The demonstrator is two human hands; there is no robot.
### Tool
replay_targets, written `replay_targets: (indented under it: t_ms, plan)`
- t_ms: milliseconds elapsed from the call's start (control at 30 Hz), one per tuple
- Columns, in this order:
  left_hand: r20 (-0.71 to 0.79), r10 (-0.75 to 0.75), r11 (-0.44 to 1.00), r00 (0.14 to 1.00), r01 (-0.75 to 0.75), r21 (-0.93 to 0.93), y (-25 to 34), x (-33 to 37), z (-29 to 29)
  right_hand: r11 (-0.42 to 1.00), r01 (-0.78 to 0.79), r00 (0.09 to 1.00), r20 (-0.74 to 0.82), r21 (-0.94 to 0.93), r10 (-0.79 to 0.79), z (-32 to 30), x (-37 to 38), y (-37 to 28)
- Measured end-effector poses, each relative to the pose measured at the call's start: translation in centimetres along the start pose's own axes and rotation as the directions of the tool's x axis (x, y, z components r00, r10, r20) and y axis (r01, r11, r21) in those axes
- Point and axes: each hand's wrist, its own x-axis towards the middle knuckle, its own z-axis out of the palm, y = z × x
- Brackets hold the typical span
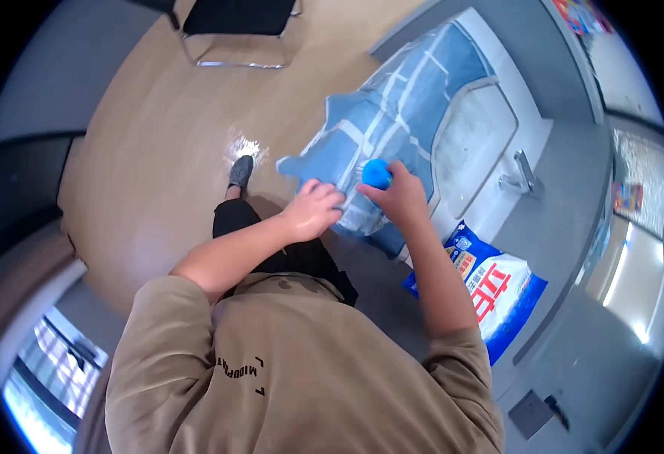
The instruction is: The person scrubs a piece of fabric in a sink with water and detergent, using a brush to scrub the surface before rinsing and wringing the fabric.
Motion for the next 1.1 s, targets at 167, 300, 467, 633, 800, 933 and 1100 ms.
replay_targets:
  t_ms: [167, 300, 467, 633, 800, 933, 1100]
  plan:
    - [0.015, -0.98, 0.122, 0.199, 0.656, -0.745, 5.3, -3.0, 4.6, 0.983, 0.159, 0.972, 0.187, -0.088, -0.14, 2.2, 0.2, -1.9]
    - [0.654, -0.757, -0.647, 0.018, -0.163, -0.745, 5.3, -0.3, 7.8, 0.97, 0.198, 0.944, 0.296, -0.143, -0.149, 2.1, 1.0, -2.0]
    - [0.019, -0.989, -0.058, -0.147, 0.259, -0.964, 6.7, 3.7, 10.3, 0.966, 0.23, 0.904, 0.394, -0.118, -0.167, 2.8, -0.1, -3.4]
    - [-0.052, -0.994, -0.004, -0.096, 0.509, -0.861, 6.2, 2.7, 8.5, 0.961, 0.186, 0.918, 0.384, -0.204, -0.096, 2.5, 2.7, -2.5]
    - [-0.003, -0.998, -0.03, -0.06, 0.532, -0.846, 6.1, 3.6, 7.1, 0.974, 0.137, 0.944, 0.322, -0.182, -0.073, 1.0, 7.0, -3.4]
    - [-0.076, -0.995, 0.096, 0.071, 0.353, -0.931, 6.8, 2.8, 6.2, 0.974, 0.18, 0.941, 0.311, -0.14, -0.129, 2.1, 4.1, -3.4]
    - [0.196, -0.964, 0.022, 0.181, 0.787, -0.617, 6.9, 1.9, 5.3, 0.961, 0.254, 0.857, 0.485, -0.109, -0.172, 3.0, 1.0, -3.2]
